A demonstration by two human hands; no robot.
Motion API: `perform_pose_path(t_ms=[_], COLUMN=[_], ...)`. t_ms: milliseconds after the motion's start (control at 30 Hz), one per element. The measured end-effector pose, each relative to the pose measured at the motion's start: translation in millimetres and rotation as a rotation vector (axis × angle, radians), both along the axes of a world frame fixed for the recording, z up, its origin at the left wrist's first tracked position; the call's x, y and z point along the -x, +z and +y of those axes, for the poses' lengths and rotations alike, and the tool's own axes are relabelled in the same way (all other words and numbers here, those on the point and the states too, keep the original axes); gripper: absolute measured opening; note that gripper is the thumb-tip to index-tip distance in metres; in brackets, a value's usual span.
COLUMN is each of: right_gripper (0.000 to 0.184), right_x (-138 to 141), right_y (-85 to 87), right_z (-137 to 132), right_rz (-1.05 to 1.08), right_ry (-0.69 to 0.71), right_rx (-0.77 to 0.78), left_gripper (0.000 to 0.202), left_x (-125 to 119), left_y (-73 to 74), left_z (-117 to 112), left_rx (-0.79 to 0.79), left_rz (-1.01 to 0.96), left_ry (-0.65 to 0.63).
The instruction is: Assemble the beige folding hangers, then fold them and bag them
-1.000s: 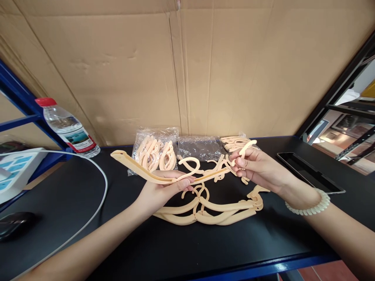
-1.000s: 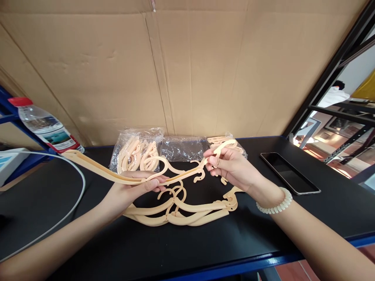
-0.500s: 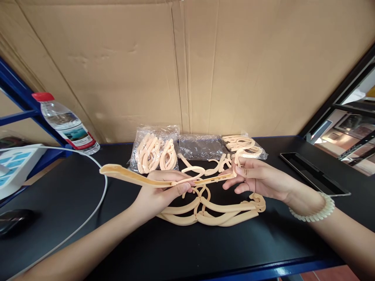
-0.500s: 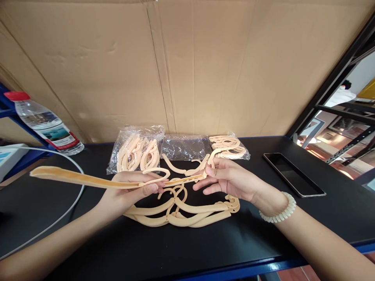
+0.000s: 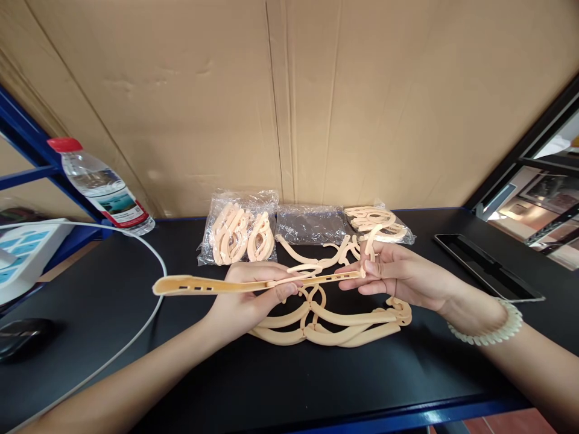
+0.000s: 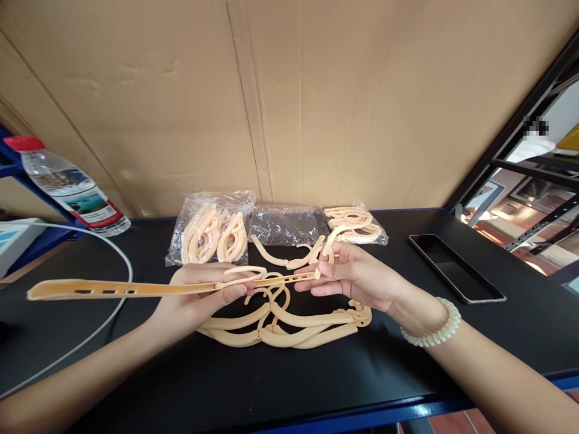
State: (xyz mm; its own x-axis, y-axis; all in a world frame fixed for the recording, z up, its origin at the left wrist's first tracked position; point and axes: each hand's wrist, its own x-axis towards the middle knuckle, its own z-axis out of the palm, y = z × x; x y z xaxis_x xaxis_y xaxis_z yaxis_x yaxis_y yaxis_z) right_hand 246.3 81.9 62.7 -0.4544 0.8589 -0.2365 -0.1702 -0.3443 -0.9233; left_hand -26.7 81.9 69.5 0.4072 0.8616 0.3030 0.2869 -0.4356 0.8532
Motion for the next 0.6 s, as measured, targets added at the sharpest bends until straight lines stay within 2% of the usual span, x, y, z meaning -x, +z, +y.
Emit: perform_pose_path(t_ms=[300, 600], right_gripper=[0.029, 0.029], right_x=[-1.7, -2.9], right_y=[-0.9, -3.8], right_z=[-0.2, 3.5], right_rz=[-0.017, 0.005], right_ry=[0.013, 0.041], right_rx=[-0.008, 0.058], left_gripper=[0.014, 0.013], left_x=[-1.2, -2.4], left_y=[-1.0, 0.0], left_z=[-3.4, -5.7], left_rx=[-0.073, -0.138], left_rz=[0.022, 0.068], left_ry=[-0.023, -0.029])
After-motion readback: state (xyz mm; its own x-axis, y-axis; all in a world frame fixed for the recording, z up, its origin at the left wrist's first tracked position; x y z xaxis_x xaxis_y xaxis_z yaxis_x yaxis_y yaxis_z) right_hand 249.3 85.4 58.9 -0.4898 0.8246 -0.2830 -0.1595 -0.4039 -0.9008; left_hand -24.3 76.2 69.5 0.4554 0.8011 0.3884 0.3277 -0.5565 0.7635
